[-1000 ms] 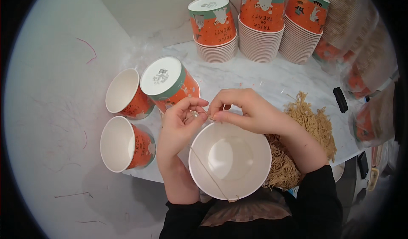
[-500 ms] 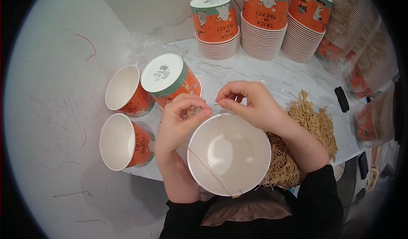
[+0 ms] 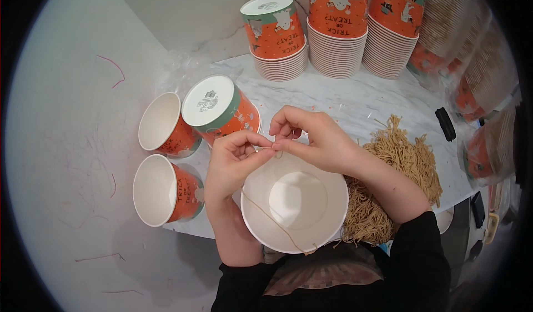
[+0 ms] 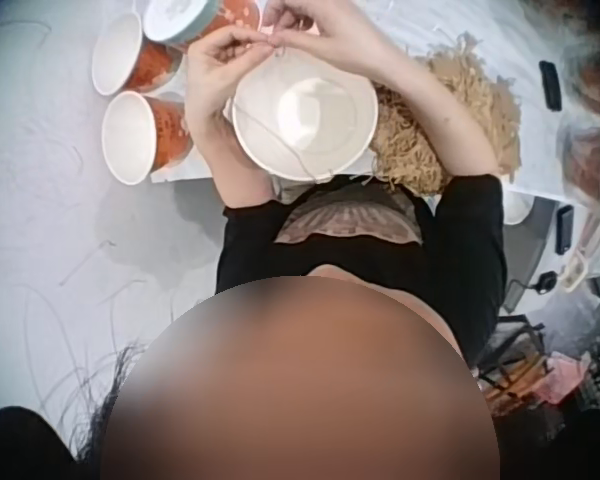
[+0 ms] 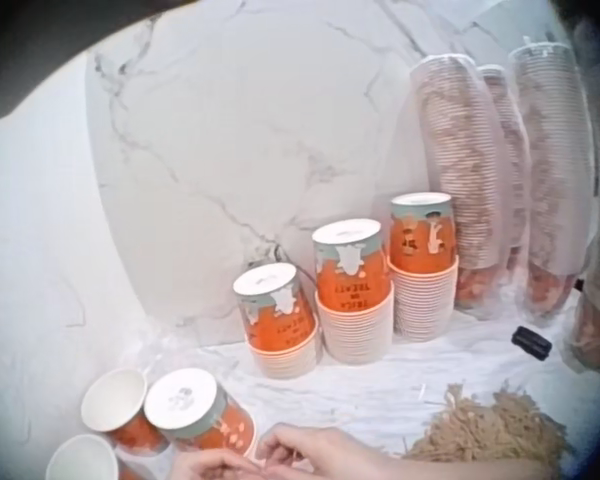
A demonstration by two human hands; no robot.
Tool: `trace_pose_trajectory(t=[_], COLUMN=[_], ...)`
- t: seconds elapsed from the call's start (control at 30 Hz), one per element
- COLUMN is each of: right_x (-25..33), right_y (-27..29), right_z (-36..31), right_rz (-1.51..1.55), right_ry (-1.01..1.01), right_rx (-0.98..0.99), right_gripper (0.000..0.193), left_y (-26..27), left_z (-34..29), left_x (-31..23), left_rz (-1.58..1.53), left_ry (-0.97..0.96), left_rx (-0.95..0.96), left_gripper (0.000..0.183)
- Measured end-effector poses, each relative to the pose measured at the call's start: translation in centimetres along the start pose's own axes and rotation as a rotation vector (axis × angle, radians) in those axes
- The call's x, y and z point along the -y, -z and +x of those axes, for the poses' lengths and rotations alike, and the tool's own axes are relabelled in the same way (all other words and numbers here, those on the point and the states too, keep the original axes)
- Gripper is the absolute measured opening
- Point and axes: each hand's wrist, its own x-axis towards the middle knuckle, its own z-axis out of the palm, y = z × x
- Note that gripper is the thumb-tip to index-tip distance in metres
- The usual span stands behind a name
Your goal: Attaching elastic strings to paper treat cups for a party or event.
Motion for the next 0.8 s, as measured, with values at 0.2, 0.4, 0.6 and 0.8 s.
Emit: trace_pose_trajectory(t=[0.2, 0.4, 0.6, 0.8], right_x=[0.0, -0.1, -0.3, 0.2], right_y=[0.6, 0.1, 0.1, -0.1], right_z=[0.0, 0.0, -0.2, 0.0], right_rz=[-0.063, -0.166, -0.249, -0.210], right_ry=[0.111, 0.133, 0.112, 0.124], right_rx=[0.070, -0.076, -0.102, -0.100], right_gripper=[0.012, 0.010, 0.011, 0.013], left_y=[-1.6, -1.1, -1.1, -0.9], left_z=[0.3, 0.2, 0.0, 0.1], left_x=[-0.7, 0.1, -0.5, 0.0], left_rz=[-0.116, -0.034, -0.006, 0.099], left_ry=[-0.047, -0.065, -0.064, -0.247], left_rx=[-0.093, -0.099, -0.125, -0.172], left_gripper=[0.024, 0.023, 0.016, 0.013])
